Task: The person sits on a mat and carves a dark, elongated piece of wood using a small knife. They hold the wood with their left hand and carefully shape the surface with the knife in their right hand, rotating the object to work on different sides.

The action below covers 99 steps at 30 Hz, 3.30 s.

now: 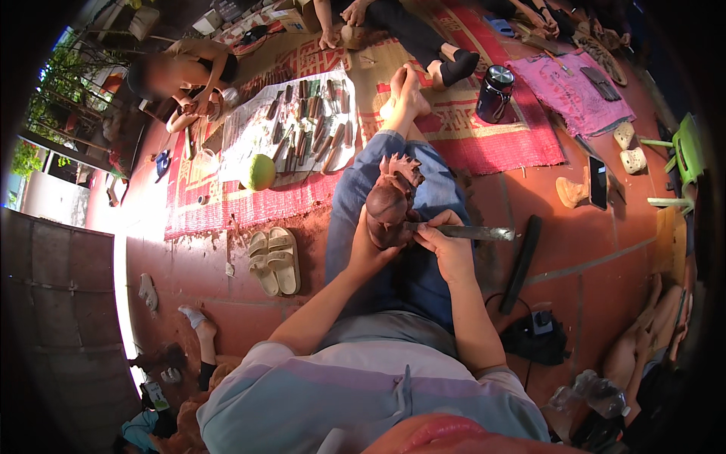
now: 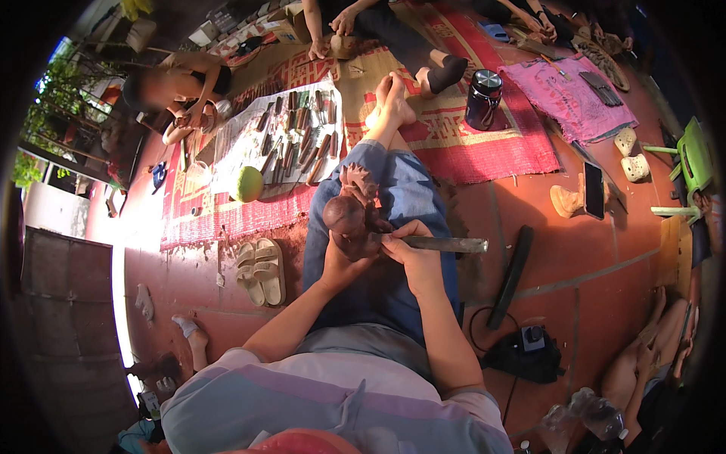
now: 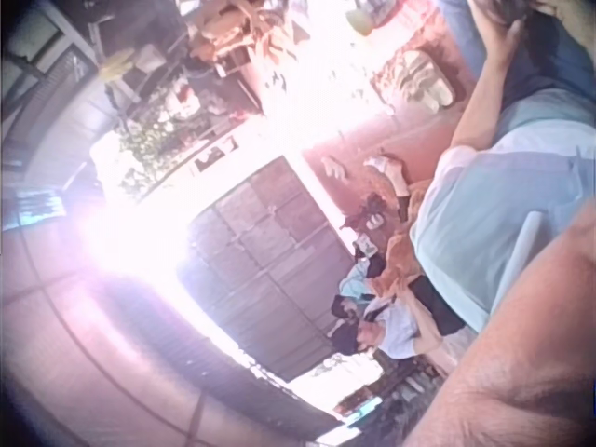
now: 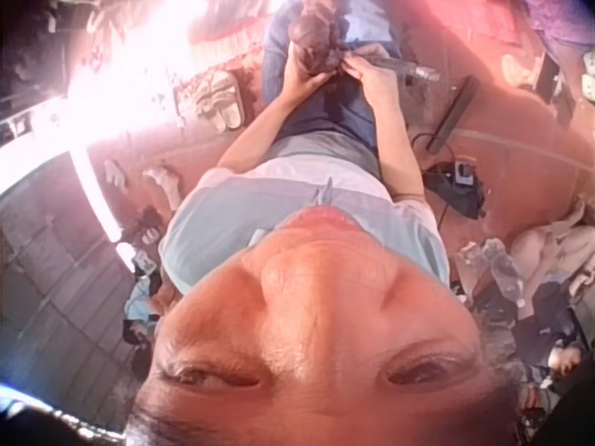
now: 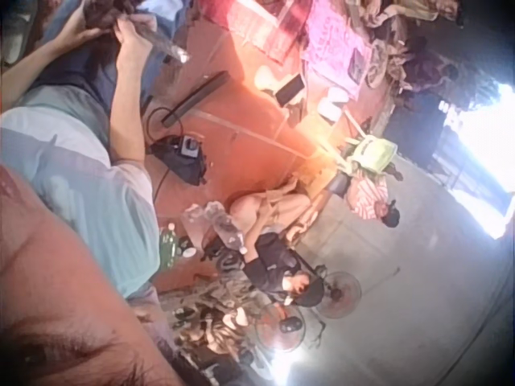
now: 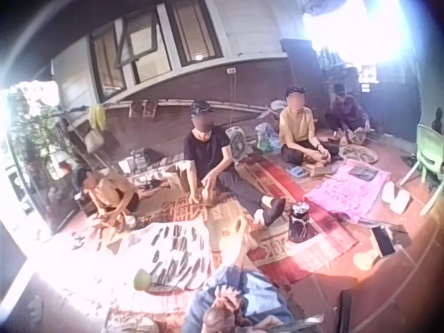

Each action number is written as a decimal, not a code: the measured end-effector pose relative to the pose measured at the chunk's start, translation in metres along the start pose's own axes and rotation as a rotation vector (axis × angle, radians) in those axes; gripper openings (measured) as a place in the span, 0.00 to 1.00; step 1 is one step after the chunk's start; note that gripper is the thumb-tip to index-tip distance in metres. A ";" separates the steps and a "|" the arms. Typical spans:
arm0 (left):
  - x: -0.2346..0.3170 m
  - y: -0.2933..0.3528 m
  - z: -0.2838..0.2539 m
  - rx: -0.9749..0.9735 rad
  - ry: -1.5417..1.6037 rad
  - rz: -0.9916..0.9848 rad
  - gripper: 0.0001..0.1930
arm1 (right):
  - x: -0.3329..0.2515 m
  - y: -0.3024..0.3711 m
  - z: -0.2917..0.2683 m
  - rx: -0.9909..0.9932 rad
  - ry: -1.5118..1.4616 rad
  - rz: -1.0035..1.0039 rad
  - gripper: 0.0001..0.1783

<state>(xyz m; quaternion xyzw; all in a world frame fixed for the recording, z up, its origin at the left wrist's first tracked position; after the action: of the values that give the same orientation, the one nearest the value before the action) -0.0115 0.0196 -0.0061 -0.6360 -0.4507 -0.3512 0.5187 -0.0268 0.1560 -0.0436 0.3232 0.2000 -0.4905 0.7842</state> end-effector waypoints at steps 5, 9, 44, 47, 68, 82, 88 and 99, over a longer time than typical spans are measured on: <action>0.003 0.000 -0.002 0.064 0.124 -0.029 0.35 | 0.005 -0.007 -0.013 -0.043 -0.062 0.017 0.07; 0.006 0.000 -0.002 -0.021 -0.066 0.045 0.42 | -0.004 0.001 0.001 -0.015 0.042 -0.043 0.07; -0.019 0.061 -0.054 -0.083 -0.759 -0.001 0.36 | -0.014 0.001 -0.015 -0.056 0.077 -0.127 0.06; -0.032 0.071 -0.073 0.004 -0.575 -0.142 0.41 | -0.014 0.005 0.008 -0.084 0.240 -0.171 0.04; 0.107 -0.072 -0.007 -0.034 -0.372 0.221 0.30 | 0.000 -0.004 -0.010 -0.083 0.086 -0.109 0.07; 0.108 -0.065 -0.012 0.103 -0.206 0.300 0.25 | 0.011 0.000 -0.003 -0.118 0.015 -0.078 0.08; 0.108 -0.065 -0.009 0.079 -0.198 0.313 0.26 | 0.004 0.001 -0.008 -0.025 -0.088 -0.114 0.07; 0.109 -0.062 -0.010 0.118 -0.199 0.335 0.20 | -0.002 0.001 -0.004 -0.031 -0.082 -0.058 0.07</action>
<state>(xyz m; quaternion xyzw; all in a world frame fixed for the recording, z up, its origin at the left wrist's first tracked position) -0.0320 0.0366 0.1172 -0.7022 -0.4072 -0.1684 0.5592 -0.0265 0.1606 -0.0443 0.2848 0.1845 -0.5229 0.7820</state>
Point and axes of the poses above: each hand's wrist, its own y-axis away from the middle knuckle, its own z-axis out of the palm, x = y × z, the point moved 10 cm from there along -y, towards the middle knuckle, and after that the axes turned 6 degrees about z, right-handed, at the moved point
